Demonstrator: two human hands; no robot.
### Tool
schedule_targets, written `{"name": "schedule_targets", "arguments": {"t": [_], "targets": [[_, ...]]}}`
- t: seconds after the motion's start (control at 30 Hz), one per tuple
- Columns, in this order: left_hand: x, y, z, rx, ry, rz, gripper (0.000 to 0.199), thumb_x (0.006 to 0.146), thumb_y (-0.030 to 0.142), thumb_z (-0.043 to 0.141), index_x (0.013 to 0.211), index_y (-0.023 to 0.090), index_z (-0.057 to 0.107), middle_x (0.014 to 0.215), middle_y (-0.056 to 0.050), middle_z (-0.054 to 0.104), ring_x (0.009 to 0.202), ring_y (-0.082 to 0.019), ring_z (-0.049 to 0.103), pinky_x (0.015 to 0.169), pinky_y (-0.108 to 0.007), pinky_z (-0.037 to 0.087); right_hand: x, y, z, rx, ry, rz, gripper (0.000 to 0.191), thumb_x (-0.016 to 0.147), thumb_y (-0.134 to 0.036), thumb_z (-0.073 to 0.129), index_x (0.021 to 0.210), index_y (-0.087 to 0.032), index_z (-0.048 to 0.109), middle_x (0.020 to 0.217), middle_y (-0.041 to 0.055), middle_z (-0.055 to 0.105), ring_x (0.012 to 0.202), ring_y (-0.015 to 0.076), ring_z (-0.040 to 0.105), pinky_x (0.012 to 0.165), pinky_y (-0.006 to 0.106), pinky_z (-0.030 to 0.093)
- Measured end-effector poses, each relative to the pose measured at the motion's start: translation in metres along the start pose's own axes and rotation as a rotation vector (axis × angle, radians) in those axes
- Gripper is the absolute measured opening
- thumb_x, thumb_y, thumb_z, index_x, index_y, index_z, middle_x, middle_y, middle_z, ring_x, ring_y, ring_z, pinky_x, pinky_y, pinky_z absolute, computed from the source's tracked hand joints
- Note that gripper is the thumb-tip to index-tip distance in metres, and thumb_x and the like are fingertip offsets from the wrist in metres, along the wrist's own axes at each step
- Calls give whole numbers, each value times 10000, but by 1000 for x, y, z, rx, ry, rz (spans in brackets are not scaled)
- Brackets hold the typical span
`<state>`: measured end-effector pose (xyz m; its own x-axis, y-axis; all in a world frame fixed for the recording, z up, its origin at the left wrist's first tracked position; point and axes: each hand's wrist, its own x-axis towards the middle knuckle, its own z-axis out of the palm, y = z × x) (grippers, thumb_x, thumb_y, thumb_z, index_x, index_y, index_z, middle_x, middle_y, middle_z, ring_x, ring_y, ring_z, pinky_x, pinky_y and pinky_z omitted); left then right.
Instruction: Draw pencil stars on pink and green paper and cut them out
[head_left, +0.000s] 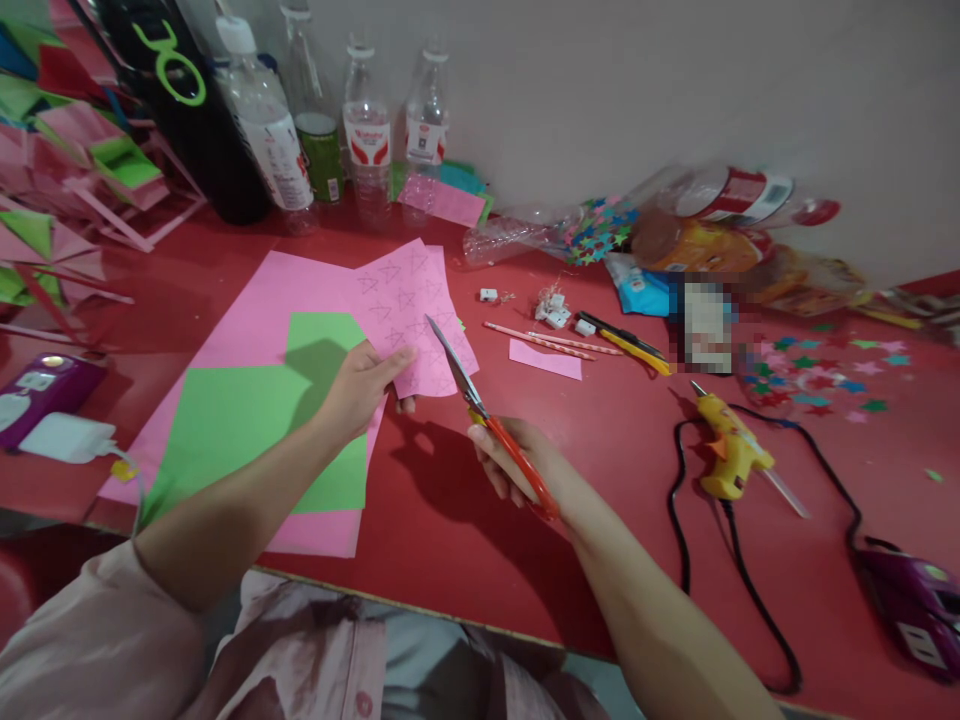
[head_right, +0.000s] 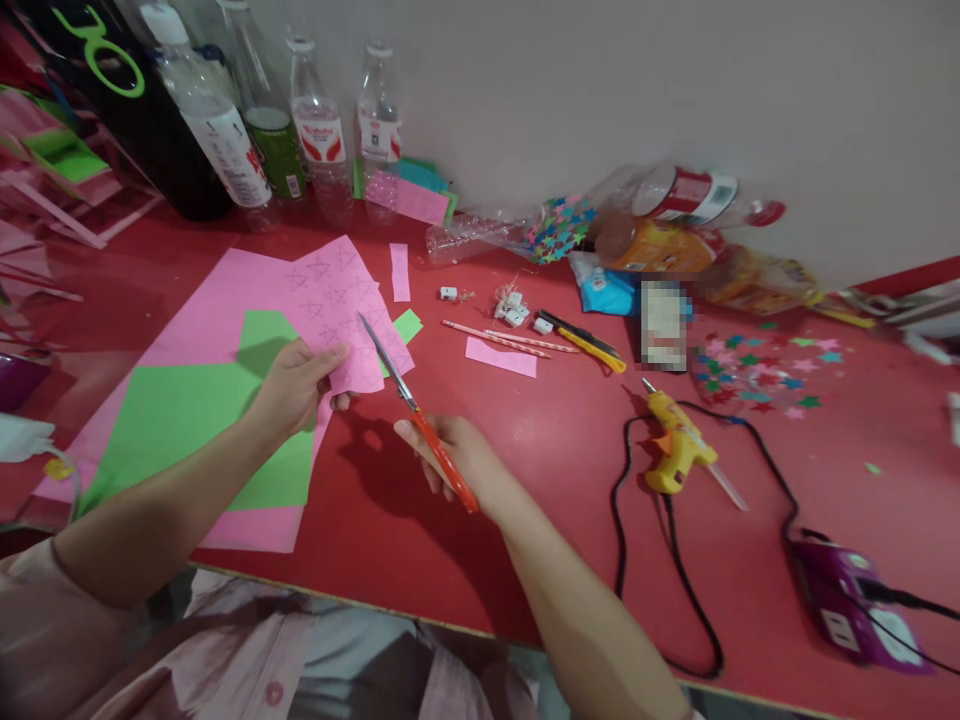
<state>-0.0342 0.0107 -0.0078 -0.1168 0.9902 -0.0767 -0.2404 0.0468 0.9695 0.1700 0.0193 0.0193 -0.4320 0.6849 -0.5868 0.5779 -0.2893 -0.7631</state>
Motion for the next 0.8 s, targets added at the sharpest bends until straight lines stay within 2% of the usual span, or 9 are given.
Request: {"name": "schedule_targets", "arguments": {"t": [0.17,0.3,0.4,0.5,0.6,0.8], "targets": [[0,-1,-2,-23,14,-16,339,776,398,685,543,158,623,428,-1,575,360,-103,530,382,-206,453,1,0,-5,-28,-28,-9,469,786,-657,541,678,-208,461,378,-67,483,282,57,372,330,174,279],[4,-3,-6,-115,176,69,275,745,368,743,599,181,605,535,26,594,508,-118,603,518,-226,530,0,0,-10,-31,-51,-9,477,777,-657,567,667,-208,450,394,-65,483,298,57,388,340,177,299],[8,-4,-9,-109,258,104,304,746,344,742,559,188,560,536,30,565,594,-134,628,557,-225,526,-1,2,-13,-30,-68,-15,482,774,-659,576,668,-206,449,405,-67,478,314,58,404,350,179,318],[8,-6,-10,-91,223,90,325,745,340,745,538,190,544,535,29,558,639,-139,634,576,-218,515,1,6,-13,-20,-102,-69,483,795,-661,557,687,-197,474,439,-63,500,339,54,425,376,176,350],[6,-7,-8,-79,150,84,273,741,370,754,603,185,609,620,12,635,694,-153,653,628,-237,531,3,9,-12,-14,-145,-85,489,807,-672,534,714,-194,491,457,-56,522,351,60,444,388,181,369],[4,-8,-6,-83,107,99,237,788,408,715,761,173,707,755,-26,715,825,-201,696,717,-284,560,2,7,-9,-27,-87,-67,485,811,-673,516,698,-204,473,417,-64,495,311,59,404,345,179,302]]}}
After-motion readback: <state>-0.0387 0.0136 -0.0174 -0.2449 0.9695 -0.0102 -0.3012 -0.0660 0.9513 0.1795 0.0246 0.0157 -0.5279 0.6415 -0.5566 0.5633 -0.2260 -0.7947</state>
